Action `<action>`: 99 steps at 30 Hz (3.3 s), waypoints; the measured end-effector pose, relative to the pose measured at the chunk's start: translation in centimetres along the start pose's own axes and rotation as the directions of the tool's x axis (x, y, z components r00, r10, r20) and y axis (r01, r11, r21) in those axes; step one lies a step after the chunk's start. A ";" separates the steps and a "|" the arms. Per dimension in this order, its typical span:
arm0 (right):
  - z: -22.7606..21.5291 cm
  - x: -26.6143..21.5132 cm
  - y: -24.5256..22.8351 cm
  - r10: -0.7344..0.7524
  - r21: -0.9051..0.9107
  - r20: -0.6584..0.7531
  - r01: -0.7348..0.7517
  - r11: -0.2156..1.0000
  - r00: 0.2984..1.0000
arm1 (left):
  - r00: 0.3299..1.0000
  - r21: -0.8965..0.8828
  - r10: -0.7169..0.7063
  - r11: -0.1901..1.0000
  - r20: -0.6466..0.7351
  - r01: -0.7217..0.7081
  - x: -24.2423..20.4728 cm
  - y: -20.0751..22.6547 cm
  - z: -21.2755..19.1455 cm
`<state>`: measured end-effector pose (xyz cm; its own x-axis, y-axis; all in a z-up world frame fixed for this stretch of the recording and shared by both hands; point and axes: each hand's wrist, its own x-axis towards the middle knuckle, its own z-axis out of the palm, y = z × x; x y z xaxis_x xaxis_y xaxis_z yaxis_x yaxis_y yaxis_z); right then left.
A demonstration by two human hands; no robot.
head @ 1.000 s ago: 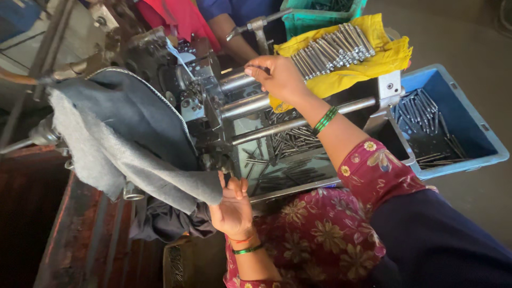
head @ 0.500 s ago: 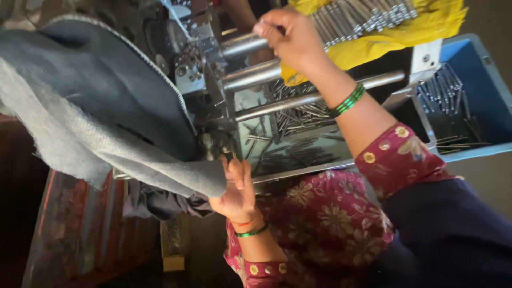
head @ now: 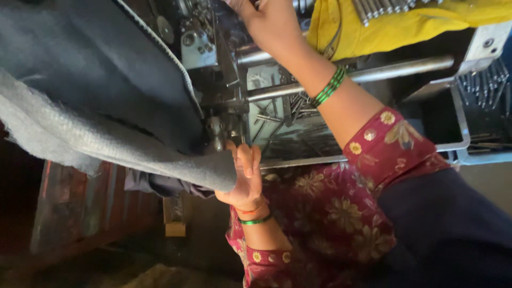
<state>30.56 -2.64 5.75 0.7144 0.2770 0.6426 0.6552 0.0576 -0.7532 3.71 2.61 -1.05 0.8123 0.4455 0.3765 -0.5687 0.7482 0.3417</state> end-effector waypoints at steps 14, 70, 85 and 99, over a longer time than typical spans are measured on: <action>-2.2 0.1 -4.7 -0.199 -0.026 0.106 0.203 0.979 0.974 | 0.999 -0.025 0.011 1.000 0.033 -0.010 0.0 -0.4 0.2; -2.6 -0.4 -4.4 -0.159 -0.076 0.185 0.176 0.981 0.970 | 0.973 0.607 0.223 0.782 -0.062 -0.141 -2.1 -0.3 0.2; -1.6 0.0 -3.6 -0.022 0.015 0.121 0.020 1.000 0.992 | 0.964 0.811 0.263 0.555 0.039 -0.184 -2.2 0.2 0.1; 0.5 3.3 -4.4 0.153 -0.179 0.185 -0.120 0.977 0.971 | 0.945 0.558 0.325 0.792 -0.043 -0.247 -1.7 0.0 -1.8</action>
<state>29.92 -1.54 11.10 0.7484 0.4549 0.4826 0.5982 -0.1487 -0.7874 2.59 2.75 -3.24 0.5881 0.6854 0.4295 -0.7233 0.2079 0.6585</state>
